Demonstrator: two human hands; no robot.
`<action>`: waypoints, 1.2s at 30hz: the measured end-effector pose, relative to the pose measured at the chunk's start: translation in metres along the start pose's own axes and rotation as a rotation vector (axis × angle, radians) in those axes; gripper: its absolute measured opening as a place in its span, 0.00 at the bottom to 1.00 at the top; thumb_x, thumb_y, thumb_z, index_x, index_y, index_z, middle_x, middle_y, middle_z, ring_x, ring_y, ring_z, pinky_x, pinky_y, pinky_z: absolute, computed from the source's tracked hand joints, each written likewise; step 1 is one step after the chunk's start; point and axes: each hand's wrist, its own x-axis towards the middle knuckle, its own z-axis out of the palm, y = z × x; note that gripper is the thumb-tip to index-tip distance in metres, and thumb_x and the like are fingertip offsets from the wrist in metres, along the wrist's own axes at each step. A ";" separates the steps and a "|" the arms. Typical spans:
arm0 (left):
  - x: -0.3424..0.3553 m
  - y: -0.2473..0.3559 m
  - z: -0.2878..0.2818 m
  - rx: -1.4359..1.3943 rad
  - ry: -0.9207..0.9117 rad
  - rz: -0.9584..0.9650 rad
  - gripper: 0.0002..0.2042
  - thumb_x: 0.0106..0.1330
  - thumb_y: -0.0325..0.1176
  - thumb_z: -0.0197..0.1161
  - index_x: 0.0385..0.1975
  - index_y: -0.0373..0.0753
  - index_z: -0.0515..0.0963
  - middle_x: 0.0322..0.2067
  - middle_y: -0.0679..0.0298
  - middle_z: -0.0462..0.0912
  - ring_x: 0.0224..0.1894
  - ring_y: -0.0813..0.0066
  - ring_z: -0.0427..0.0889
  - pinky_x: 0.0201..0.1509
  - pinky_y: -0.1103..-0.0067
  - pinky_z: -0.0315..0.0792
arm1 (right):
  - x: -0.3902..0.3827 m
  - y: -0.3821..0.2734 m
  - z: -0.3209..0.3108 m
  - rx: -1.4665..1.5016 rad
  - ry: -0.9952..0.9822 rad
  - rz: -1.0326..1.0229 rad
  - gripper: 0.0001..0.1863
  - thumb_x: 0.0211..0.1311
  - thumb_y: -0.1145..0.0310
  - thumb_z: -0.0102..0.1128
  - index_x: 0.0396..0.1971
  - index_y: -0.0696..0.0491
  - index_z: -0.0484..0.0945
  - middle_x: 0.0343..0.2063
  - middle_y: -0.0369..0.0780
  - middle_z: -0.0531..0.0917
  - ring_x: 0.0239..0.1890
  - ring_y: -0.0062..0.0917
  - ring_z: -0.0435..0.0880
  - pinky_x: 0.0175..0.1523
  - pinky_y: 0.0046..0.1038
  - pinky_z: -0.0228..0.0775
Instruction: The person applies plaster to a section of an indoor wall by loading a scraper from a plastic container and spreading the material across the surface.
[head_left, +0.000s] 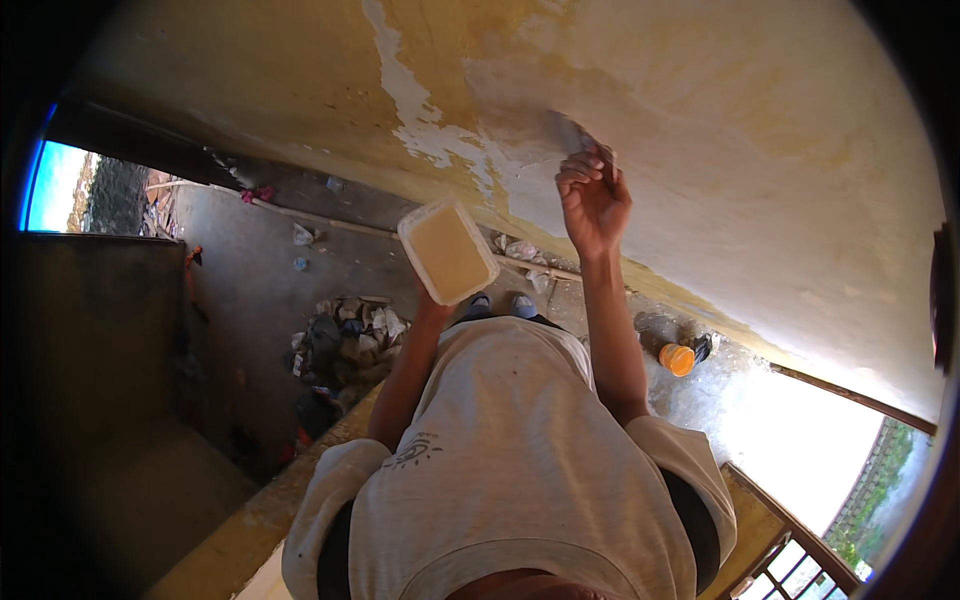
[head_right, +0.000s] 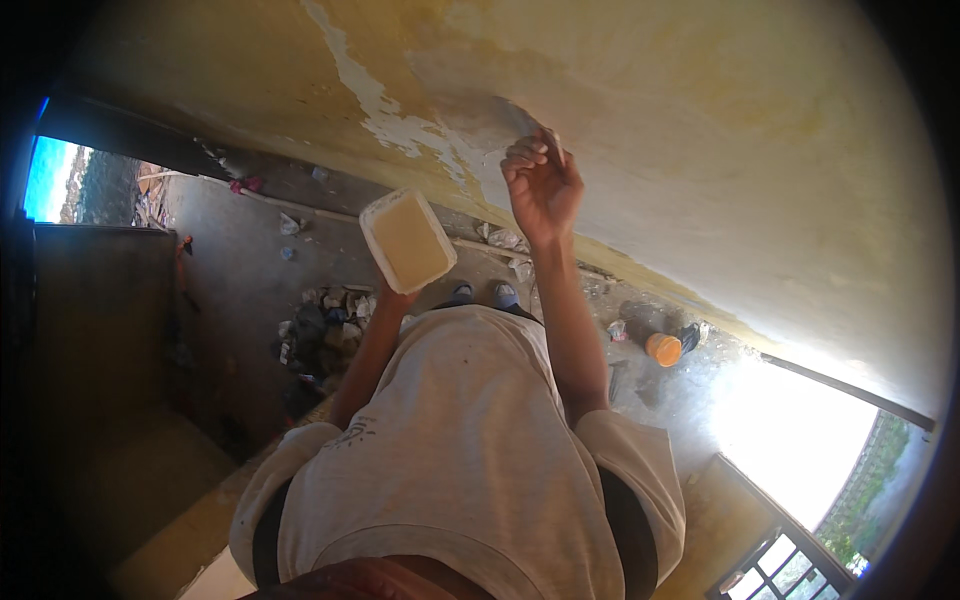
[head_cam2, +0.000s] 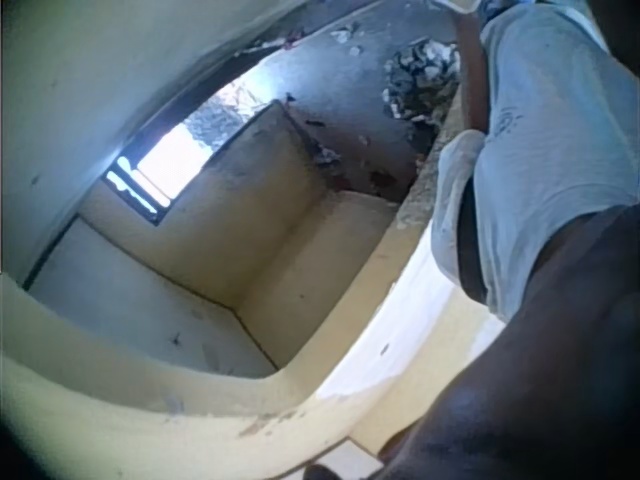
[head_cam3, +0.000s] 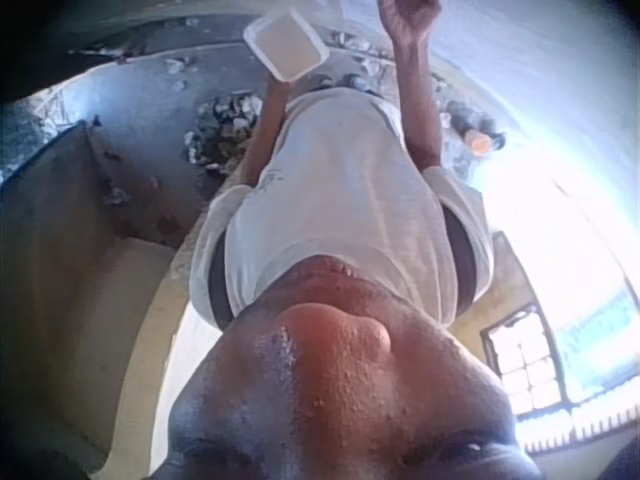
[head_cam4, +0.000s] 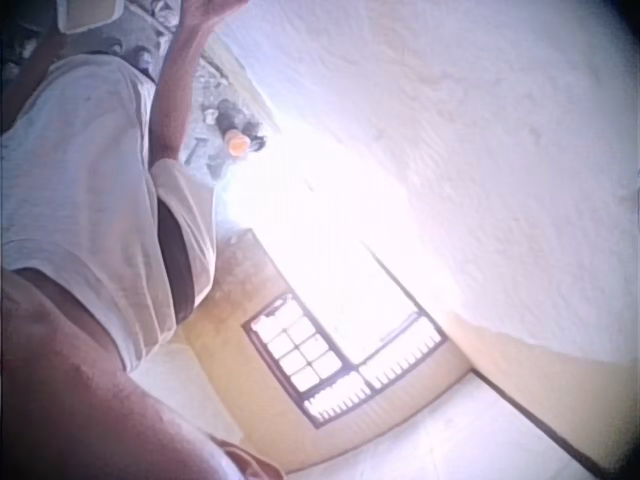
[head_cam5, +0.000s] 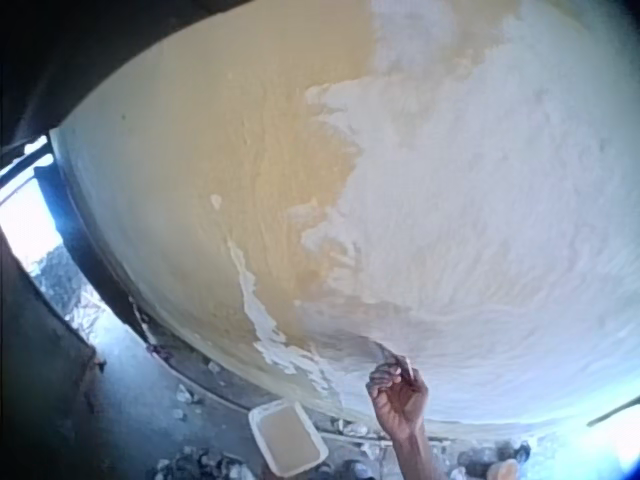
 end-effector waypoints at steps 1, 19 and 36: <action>0.003 -0.005 -0.002 -0.194 0.019 -0.059 0.29 0.74 0.55 0.43 0.68 0.45 0.59 0.62 0.62 0.70 0.60 0.62 0.75 0.61 0.59 0.74 | -0.011 -0.003 0.015 0.036 -0.069 -0.021 0.11 0.65 0.70 0.51 0.41 0.62 0.73 0.31 0.37 0.71 0.34 0.21 0.68 0.45 0.25 0.64; 0.018 -0.002 -0.015 -0.541 0.077 -0.207 0.30 0.73 0.59 0.41 0.67 0.46 0.61 0.61 0.62 0.72 0.60 0.61 0.75 0.62 0.59 0.73 | 0.000 -0.006 -0.133 -0.829 0.436 0.162 0.14 0.68 0.66 0.49 0.43 0.60 0.77 0.36 0.42 0.82 0.37 0.23 0.77 0.45 0.26 0.71; 0.008 -0.002 -0.030 -0.514 0.088 -0.132 0.29 0.73 0.55 0.45 0.68 0.45 0.60 0.60 0.61 0.72 0.60 0.62 0.75 0.61 0.61 0.74 | -0.044 0.027 -0.017 -0.739 0.248 0.004 0.10 0.66 0.70 0.50 0.42 0.59 0.75 0.41 0.43 0.83 0.42 0.29 0.81 0.43 0.27 0.72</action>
